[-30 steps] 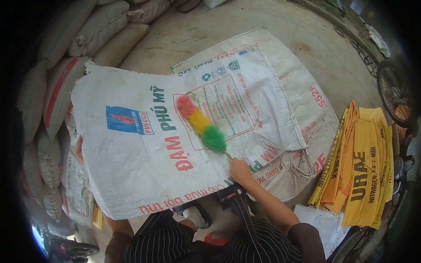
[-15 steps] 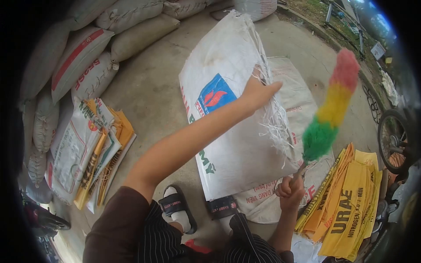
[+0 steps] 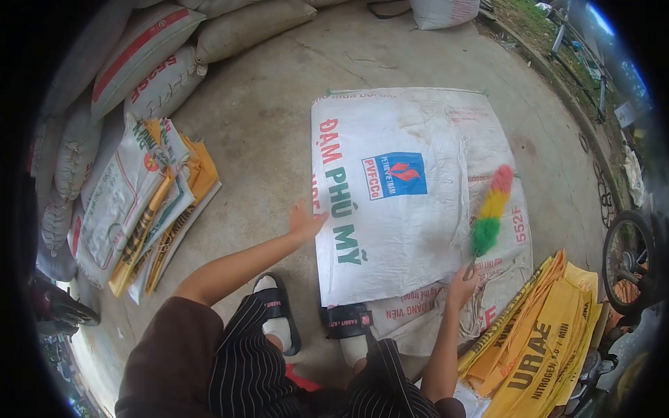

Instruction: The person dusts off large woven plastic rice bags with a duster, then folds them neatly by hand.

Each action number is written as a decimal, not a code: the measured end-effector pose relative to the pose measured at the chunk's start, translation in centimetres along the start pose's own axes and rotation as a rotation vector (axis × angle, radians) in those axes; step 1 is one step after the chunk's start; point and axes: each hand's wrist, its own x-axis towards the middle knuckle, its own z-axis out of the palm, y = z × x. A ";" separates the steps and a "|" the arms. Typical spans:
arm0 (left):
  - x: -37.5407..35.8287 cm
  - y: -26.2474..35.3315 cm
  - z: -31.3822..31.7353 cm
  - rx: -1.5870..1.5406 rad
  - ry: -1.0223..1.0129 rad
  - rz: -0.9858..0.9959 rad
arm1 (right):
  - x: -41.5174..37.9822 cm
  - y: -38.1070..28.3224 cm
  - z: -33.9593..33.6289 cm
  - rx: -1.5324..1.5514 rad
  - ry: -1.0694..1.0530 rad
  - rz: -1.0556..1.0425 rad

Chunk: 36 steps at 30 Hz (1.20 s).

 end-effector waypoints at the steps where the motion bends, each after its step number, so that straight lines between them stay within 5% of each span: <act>1: -0.2 -1.5 0.0 0.015 0.010 -0.005 | -0.8 -1.1 0.8 0.112 0.132 0.021; 6: -3.4 -2.8 -0.2 -0.391 -0.356 -0.381 | -5.9 -4.7 0.1 0.007 -0.072 -0.038; 10: -3.4 -2.5 2.7 -0.374 -0.201 -0.068 | -9.9 -6.4 0.9 -0.461 -0.564 -0.250; 17: -3.5 1.1 0.4 -0.395 -0.179 -0.193 | -13.4 -6.8 1.0 -0.293 -0.522 -0.259; 23: -4.8 1.9 1.4 -0.203 -0.095 -0.216 | -15.3 -6.5 2.0 -0.545 -0.712 -0.237; 26: -4.0 0.7 2.1 -0.207 -0.104 -0.192 | -15.9 -6.2 1.7 -0.347 -0.741 -0.289; 31: -1.8 -2.7 2.0 -0.220 -0.135 -0.219 | -15.7 -6.0 2.0 -0.509 -0.820 -0.325; 33: -1.3 -4.3 1.8 -0.431 -0.177 -0.197 | -14.8 -6.6 1.8 -0.266 -0.768 -0.277; 36: -0.2 -5.7 1.8 -0.242 -0.119 -0.070 | -13.8 -7.6 2.2 -0.223 -0.531 -0.172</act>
